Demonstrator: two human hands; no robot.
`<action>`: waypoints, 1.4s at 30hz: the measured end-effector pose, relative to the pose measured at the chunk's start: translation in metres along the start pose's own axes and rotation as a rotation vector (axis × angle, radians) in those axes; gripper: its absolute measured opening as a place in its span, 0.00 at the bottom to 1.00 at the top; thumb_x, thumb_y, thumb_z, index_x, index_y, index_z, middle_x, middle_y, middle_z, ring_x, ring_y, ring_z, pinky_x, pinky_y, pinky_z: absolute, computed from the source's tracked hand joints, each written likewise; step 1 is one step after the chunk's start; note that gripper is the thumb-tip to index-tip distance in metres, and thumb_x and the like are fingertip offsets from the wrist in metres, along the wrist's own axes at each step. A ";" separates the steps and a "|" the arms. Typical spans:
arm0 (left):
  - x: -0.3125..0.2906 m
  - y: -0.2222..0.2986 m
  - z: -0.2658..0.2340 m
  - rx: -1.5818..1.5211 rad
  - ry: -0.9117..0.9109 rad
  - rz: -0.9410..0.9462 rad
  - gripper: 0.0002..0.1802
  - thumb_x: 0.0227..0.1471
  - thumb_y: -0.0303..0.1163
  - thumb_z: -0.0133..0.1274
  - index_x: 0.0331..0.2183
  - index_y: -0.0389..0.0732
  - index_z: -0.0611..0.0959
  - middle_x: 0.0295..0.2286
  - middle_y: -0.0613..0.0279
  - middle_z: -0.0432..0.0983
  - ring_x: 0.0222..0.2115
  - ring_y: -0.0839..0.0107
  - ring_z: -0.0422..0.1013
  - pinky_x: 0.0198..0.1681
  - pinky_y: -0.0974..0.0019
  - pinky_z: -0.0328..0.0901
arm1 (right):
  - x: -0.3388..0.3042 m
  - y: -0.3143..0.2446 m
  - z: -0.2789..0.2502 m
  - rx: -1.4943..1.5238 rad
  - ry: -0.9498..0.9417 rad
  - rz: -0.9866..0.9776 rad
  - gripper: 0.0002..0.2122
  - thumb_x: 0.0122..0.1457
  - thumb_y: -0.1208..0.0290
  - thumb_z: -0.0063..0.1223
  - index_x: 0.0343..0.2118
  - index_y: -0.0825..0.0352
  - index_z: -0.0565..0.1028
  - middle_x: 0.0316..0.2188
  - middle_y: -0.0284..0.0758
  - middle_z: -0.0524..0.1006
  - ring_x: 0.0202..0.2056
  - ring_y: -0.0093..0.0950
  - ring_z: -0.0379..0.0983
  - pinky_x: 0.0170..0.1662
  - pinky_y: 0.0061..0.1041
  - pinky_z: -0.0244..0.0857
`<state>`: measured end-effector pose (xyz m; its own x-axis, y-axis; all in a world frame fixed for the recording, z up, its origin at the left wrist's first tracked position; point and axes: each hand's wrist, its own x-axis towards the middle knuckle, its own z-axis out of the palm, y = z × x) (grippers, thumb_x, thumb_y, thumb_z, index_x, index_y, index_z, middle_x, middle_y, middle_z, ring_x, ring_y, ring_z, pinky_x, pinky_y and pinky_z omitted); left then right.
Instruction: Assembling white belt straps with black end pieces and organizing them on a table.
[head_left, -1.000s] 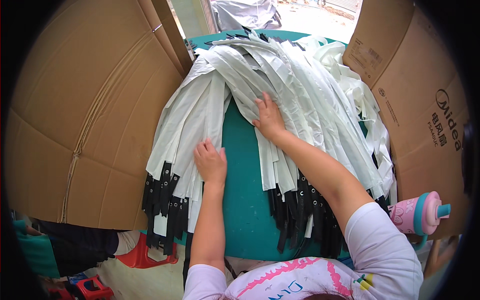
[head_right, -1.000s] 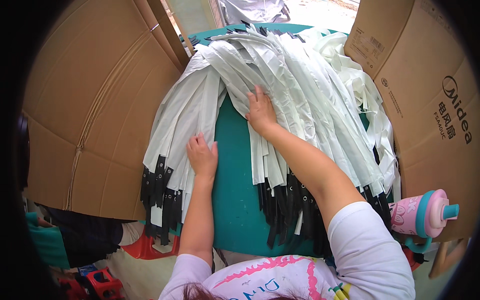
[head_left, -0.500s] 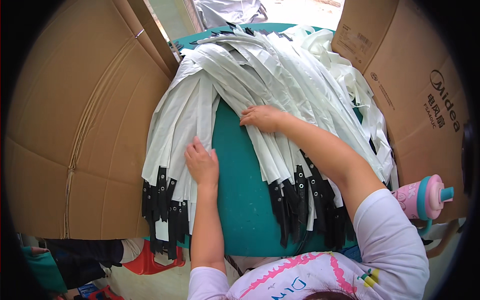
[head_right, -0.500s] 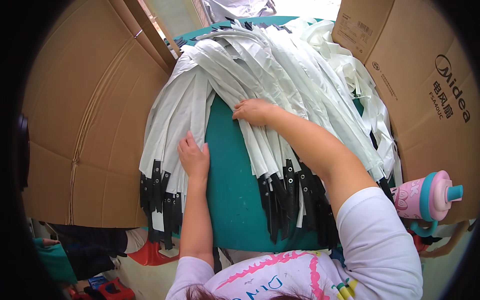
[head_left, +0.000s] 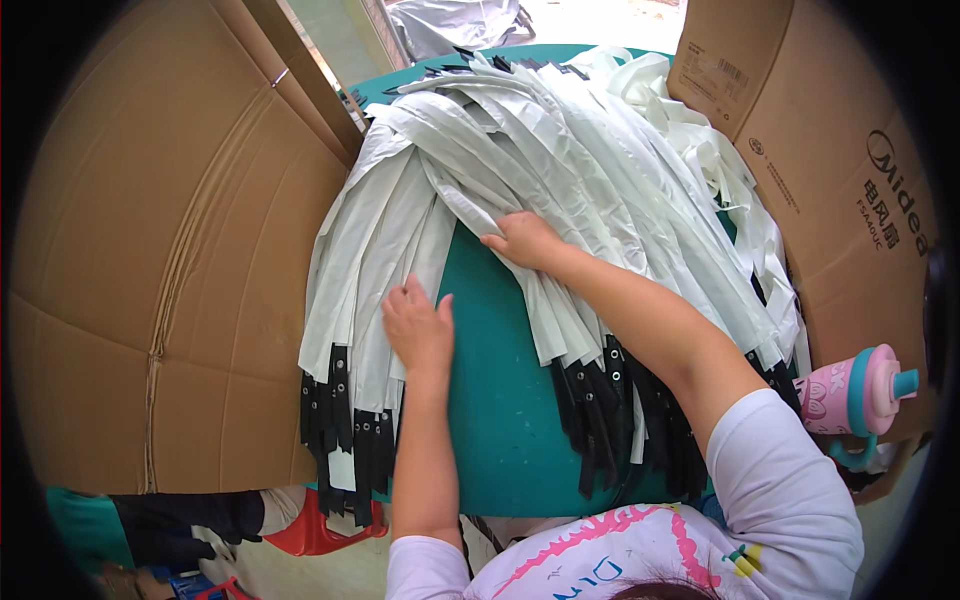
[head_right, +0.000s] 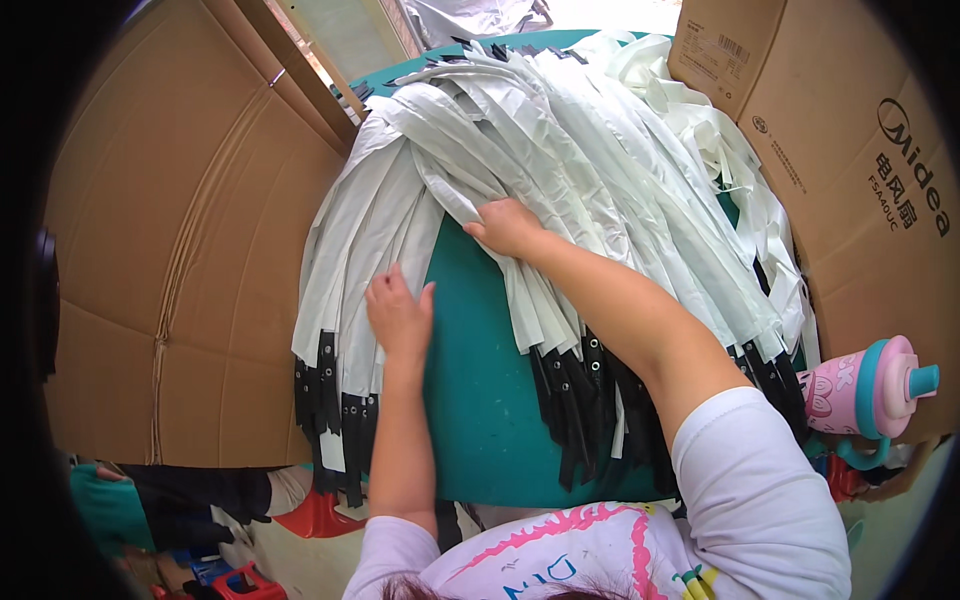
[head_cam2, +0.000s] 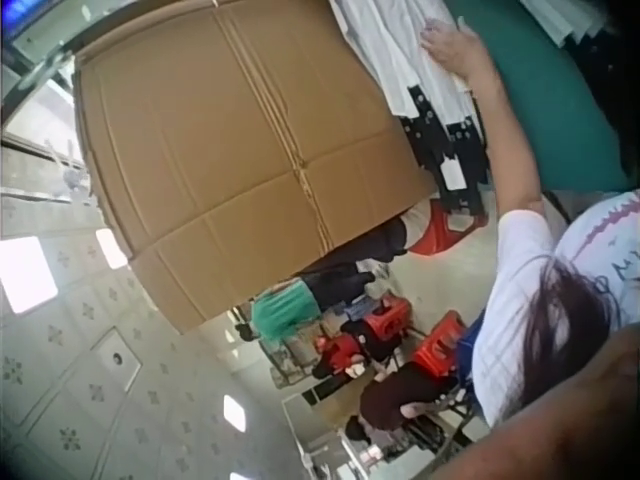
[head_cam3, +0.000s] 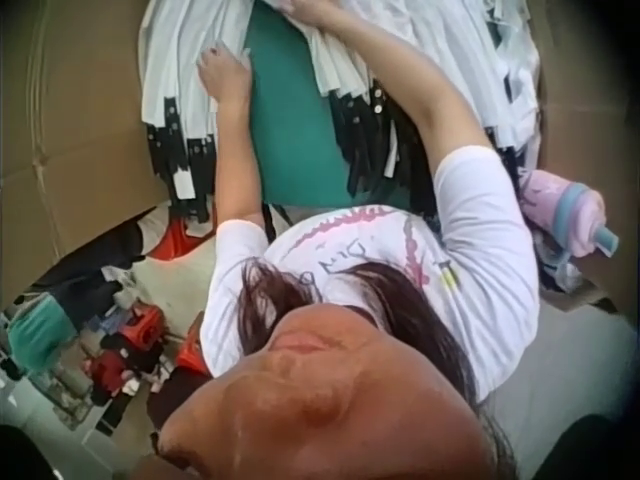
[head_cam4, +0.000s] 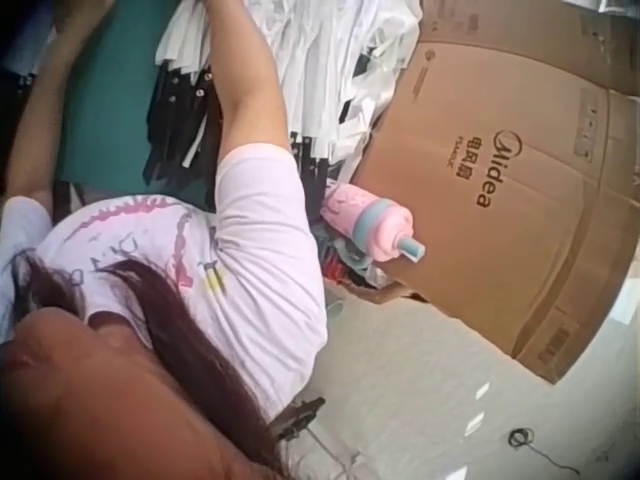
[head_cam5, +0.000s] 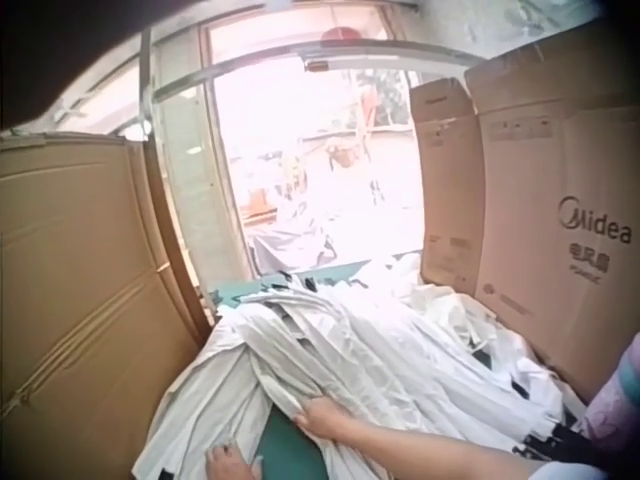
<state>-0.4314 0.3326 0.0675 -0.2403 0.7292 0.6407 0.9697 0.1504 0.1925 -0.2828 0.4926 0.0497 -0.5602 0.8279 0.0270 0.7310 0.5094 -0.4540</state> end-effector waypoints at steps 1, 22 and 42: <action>-0.004 -0.012 0.001 0.098 -0.111 -0.006 0.15 0.43 0.37 0.58 0.31 0.36 0.78 0.31 0.53 0.71 0.35 0.56 0.67 0.39 0.56 0.63 | -0.004 0.002 0.008 0.095 0.175 -0.043 0.19 0.54 0.55 0.49 0.36 0.69 0.77 0.33 0.48 0.76 0.40 0.44 0.71 0.45 0.36 0.64; 0.052 -0.086 -0.036 0.283 0.134 0.097 0.22 0.43 0.37 0.59 0.40 0.36 0.76 0.39 0.48 0.69 0.40 0.52 0.66 0.44 0.54 0.61 | -0.021 -0.034 0.005 -0.008 0.306 -0.236 0.18 0.45 0.77 0.51 0.42 0.56 0.74 0.29 0.36 0.77 0.38 0.35 0.71 0.48 0.31 0.61; 0.104 -0.060 -0.051 -0.221 -0.059 0.036 0.18 0.45 0.28 0.53 0.40 0.34 0.77 0.39 0.44 0.70 0.42 0.51 0.66 0.45 0.59 0.62 | -0.023 -0.049 -0.040 -0.372 0.072 -0.815 0.07 0.52 0.74 0.43 0.33 0.63 0.73 0.43 0.31 0.72 0.57 0.30 0.58 0.62 0.31 0.46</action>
<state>-0.5168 0.3656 0.1601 -0.1963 0.7702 0.6068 0.9430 -0.0213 0.3322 -0.2894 0.4579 0.1071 -0.9437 0.1821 0.2762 0.2029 0.9780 0.0484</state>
